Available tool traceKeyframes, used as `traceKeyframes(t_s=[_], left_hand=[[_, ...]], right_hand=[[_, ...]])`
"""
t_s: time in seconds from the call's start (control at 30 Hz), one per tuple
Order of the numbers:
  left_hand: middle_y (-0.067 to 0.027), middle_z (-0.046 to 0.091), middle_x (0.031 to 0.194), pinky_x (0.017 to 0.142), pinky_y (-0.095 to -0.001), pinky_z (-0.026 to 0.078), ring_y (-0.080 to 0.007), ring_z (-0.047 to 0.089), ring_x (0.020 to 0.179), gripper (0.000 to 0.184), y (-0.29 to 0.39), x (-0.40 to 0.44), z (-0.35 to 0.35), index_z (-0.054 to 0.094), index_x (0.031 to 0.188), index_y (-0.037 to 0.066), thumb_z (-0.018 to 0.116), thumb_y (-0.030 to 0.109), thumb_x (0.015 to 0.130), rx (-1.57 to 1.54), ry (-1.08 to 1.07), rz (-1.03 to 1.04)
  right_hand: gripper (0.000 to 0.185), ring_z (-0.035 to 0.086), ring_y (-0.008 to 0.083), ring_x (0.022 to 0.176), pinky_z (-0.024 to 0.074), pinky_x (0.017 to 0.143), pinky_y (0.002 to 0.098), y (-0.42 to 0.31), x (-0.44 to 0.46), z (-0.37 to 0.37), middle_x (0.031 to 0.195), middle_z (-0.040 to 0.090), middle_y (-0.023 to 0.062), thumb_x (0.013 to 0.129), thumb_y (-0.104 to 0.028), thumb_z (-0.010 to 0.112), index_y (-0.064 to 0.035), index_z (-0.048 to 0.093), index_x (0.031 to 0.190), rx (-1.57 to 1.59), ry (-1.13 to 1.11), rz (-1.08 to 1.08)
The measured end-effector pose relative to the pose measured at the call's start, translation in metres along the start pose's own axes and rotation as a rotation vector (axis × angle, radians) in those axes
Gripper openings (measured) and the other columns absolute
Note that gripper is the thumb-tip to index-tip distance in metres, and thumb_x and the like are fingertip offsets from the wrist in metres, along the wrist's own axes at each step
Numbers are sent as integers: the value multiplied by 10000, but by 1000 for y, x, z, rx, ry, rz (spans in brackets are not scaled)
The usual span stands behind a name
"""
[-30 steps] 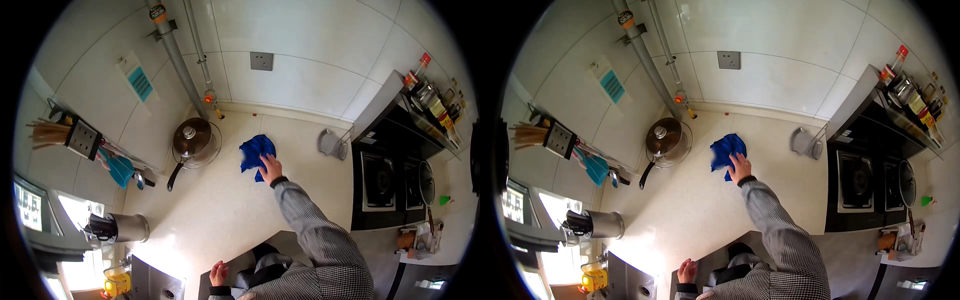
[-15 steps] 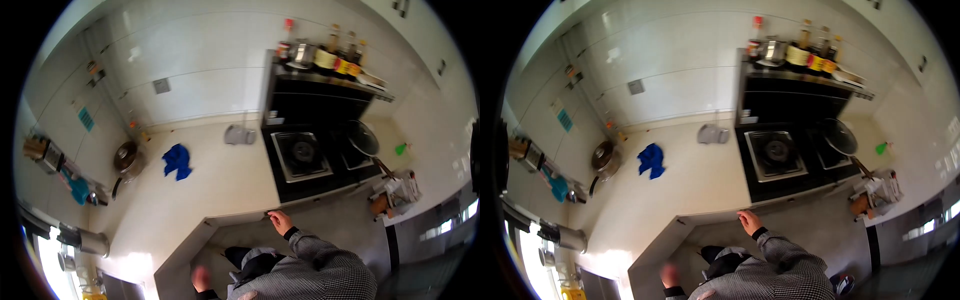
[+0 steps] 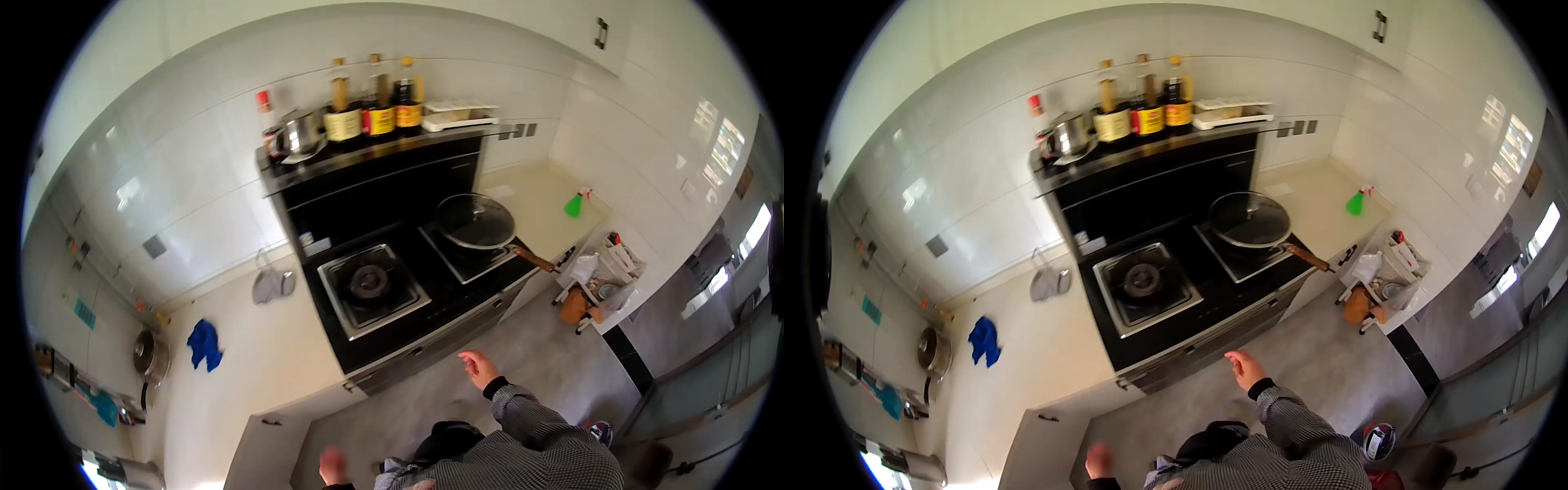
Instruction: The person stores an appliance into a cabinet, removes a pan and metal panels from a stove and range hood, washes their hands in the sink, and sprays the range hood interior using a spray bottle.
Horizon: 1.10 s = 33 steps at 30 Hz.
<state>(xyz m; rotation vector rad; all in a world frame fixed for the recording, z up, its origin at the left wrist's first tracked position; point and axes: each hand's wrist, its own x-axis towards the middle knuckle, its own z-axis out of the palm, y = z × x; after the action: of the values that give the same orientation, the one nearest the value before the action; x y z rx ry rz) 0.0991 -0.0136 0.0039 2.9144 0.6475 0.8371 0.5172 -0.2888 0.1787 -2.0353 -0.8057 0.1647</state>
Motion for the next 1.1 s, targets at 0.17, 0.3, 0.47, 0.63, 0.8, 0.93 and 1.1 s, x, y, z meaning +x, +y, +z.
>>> traceKeyframes(t_s=[0.17,0.3,0.47,0.63,0.8,0.93,1.1], left_hand=[[-60,616,1054,728,-367,490,-197,604,885,324,116,103,102,567,1129,83,530,282,876,-1159,-360,-719],[-31,639,987,685,-264,467,-134,607,825,355,302,285,54,595,1102,80,519,359,896,-1394,-548,-1006],[-46,613,1084,807,-272,433,-154,572,973,374,412,411,72,572,1157,69,511,338,905,-1448,-577,-753],[-59,572,1171,895,-289,399,-174,526,1079,423,480,493,144,536,1202,46,527,340,899,-1555,-578,-775],[-155,457,1257,963,-368,372,-265,459,1148,676,534,552,235,376,1284,0,638,405,811,-1732,-482,-1209],[-153,477,1171,906,-406,388,-258,467,1074,653,549,569,308,406,1207,9,568,511,822,-1969,-465,-1400],[-35,505,714,507,-328,457,-167,515,568,498,584,590,304,484,785,74,448,565,865,-1767,-210,-1169]], right_hand=[[356,533,131,677,446,607,233,55,39,-147,883,511,53,750,109,465,-73,557,1042,-36,139,-11],[239,537,198,732,447,643,275,98,88,-245,875,528,80,791,9,535,-72,569,1013,10,268,-54],[251,554,261,834,449,754,349,130,177,-309,920,569,133,801,-161,607,-63,571,1029,-105,370,-11],[495,569,205,850,444,777,305,229,254,-295,937,581,117,805,-419,624,-7,551,1071,84,-23,447],[498,632,209,793,487,567,334,238,283,-294,941,631,101,774,-461,648,-60,552,1054,734,-752,782],[252,440,104,439,377,439,266,260,285,-278,555,454,5,807,-243,648,-92,480,695,882,-949,817],[205,467,161,395,406,417,307,264,281,-275,505,472,61,807,-118,561,-33,444,662,829,-771,632]])
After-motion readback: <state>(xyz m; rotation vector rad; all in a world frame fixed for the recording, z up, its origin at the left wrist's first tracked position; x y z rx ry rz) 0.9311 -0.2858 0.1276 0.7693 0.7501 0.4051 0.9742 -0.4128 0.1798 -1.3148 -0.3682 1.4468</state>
